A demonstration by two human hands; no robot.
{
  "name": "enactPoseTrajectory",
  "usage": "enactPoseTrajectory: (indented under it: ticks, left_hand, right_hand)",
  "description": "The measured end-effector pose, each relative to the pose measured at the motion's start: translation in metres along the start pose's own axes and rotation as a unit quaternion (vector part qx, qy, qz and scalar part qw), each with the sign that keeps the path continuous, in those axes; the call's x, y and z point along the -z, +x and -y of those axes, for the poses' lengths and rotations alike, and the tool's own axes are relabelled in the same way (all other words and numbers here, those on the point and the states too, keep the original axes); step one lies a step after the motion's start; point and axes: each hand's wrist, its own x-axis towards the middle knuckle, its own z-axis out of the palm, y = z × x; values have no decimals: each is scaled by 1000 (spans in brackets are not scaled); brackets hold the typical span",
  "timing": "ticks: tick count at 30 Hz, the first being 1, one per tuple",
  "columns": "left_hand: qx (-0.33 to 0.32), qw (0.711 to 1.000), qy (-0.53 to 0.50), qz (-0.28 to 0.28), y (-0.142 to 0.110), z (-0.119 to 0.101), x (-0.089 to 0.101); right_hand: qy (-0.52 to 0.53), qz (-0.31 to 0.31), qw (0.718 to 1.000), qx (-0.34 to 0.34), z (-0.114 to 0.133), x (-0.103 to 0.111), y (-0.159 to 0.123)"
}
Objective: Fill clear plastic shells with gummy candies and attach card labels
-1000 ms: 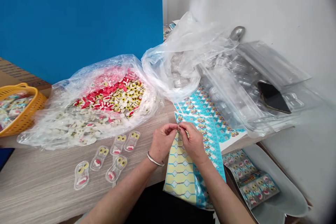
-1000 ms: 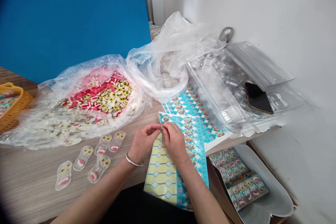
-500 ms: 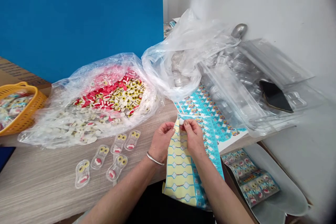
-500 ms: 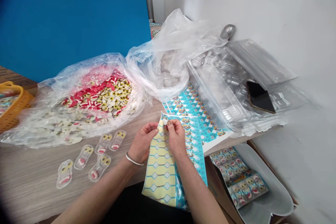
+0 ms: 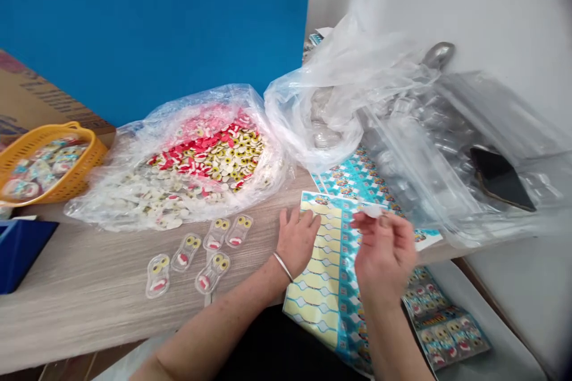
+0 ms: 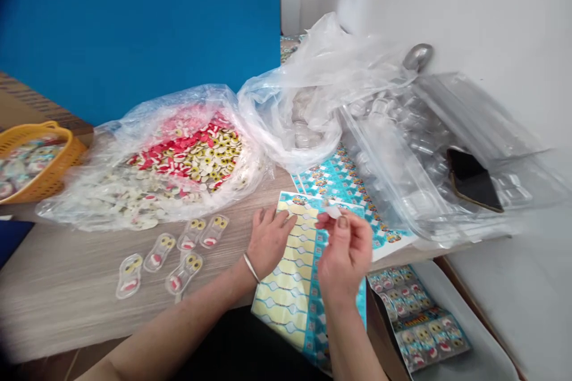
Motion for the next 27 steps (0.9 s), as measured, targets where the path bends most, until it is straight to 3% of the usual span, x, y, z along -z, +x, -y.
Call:
enactPoseTrajectory:
  ticks: [2,4,5,8,9,11,13,15,19,22,27]
  left_hand:
    - [16,994,-106,-10,-3,-2,7]
    - [73,949,-307,-20,-9,-3,19]
    - [123,895,-428,-32,-14,-3,27]
    - [272,659,-697,-82,-37,3,50]
    - [302,603,-731,-102,-46,9,58]
    - [345,547,-749,-143,-65,26,72]
    - [387,527,-731,-197,-84,50,85]
    - [411,522,-702,-257,-101,77,98]
    - [404,543,-649,-348,-127,121,120]
    - [402,540,-641,-367,-141,134,129]
    - [394,556,-646,-345,-144,128,123]
  right_hand:
    - [-96,22,988,120,13,0,-8]
    - [-200,114,945,230,10,-2,-18]
    - [-239,172,915,275,4,-5,-24]
    - [-281,291,841,358,-16,-20,-45]
    - [-275,310,830,372,-20,-27,-53]
    - [-252,370,810,379,-22,-43,-67]
    - [-230,450,789,350,-22,-60,-78]
    - [-244,488,785,293,-25,-76,-87]
    - [-346,458,791,211,-47,-102,-98]
    - [-390,463,768,211,-65,-113,-102]
    - [-411,499,732,215,-74,-107,-91]
